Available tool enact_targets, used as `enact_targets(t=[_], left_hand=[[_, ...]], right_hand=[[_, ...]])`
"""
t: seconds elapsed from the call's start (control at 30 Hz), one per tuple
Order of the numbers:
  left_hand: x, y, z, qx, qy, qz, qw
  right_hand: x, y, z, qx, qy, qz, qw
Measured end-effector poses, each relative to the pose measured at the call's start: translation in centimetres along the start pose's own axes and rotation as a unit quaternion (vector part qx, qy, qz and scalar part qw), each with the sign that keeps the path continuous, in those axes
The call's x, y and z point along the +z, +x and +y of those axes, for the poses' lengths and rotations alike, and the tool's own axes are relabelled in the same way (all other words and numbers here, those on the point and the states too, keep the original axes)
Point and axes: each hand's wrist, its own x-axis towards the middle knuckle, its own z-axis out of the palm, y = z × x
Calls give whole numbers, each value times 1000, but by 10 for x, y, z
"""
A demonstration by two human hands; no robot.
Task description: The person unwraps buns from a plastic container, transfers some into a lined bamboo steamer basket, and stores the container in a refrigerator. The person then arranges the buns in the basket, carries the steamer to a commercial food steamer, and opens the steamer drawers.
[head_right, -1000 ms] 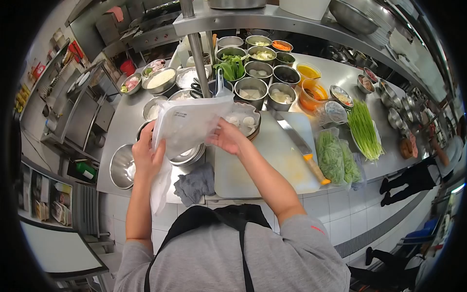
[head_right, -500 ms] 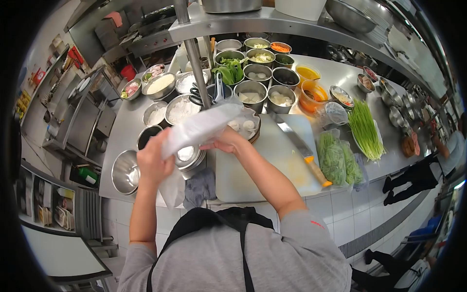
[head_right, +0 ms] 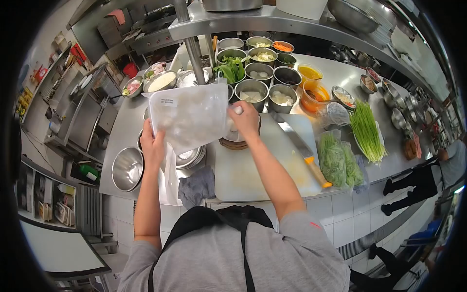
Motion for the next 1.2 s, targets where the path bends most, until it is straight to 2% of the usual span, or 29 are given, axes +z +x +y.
enact_targets(t=[0.03,0.07,0.1,0.17,0.23,0.3,0.37,0.43,0.47,0.5,0.57,0.6,0.63,0.67,0.7,0.73,0.77,0.8,0.83,0.9,1.03,1.07,1.13,1.17,1.2], left_hand=[[1,1,-1,-23,-28,7,999],[2,0,0,-22,-30,7,999],[1,-1,3,-18,-11,9,1000],[0,3,12,-9,8,15,1000],[-3,-1,23,40,33,7,999],[-4,-2,41,21,35,-19,999],[0,15,43,11,29,-31,999],[-4,33,21,-106,-26,-81,991],[-2,40,-3,-157,-115,-101,976],[-4,33,9,-153,-199,-101,963],[-8,35,-11,-235,-234,-123,935],[-10,27,-11,-242,-233,-126,933],[-15,16,-9,-208,-234,-141,939],[-20,4,-7,-176,-236,-155,943],[-22,-9,-6,-189,-235,-158,940],[-22,-23,-3,-261,-289,-136,911],[-21,-38,-3,-332,-340,-112,873],[-16,-57,-13,-329,-362,-137,862],[-10,-72,-11,-345,-360,-145,855],[9,-97,2,-382,-389,-148,825],[48,-133,-28,-444,-411,-138,784],[59,-142,-46,-424,-410,-138,796],[75,-156,-88,-441,-367,-178,799],[79,-157,-97,-453,-324,-216,802],[82,-155,-91,-475,-334,-182,794]], right_hand=[[-4,7,7,-118,-119,34,985],[-7,10,15,-81,-98,-17,992],[-9,10,10,-83,-100,-15,991],[-12,10,1,-237,-109,-2,965],[-10,-3,-18,-244,-66,-27,967],[-6,-5,-23,-152,-149,-207,955],[-4,4,-19,-146,-136,-201,959],[-7,8,-23,-226,-239,-330,885],[-10,8,-32,-223,-289,-383,848],[-15,4,-43,-217,-289,-388,848],[-22,-3,-59,-216,-336,-425,812],[-24,-5,-49,-232,-327,-427,811],[-35,-11,-50,-225,-326,-431,811],[-51,-17,-52,-266,-262,-427,824],[-65,-26,-53,-303,-194,-422,832],[-78,-35,-48,-290,-190,-430,834],[-92,-44,-44,-251,-129,-449,847],[-103,-53,-39,-208,-68,-464,858],[-109,-67,-35,-189,-67,-466,862],[-119,-89,-29,-210,-264,-471,815],[-127,-117,3,-240,-297,-471,796],[-126,-123,10,-236,-298,-472,795],[-124,-133,18,-138,-370,-500,771],[-121,-135,14,-137,-372,-499,771],[-118,-134,8,-124,-407,-492,760]])
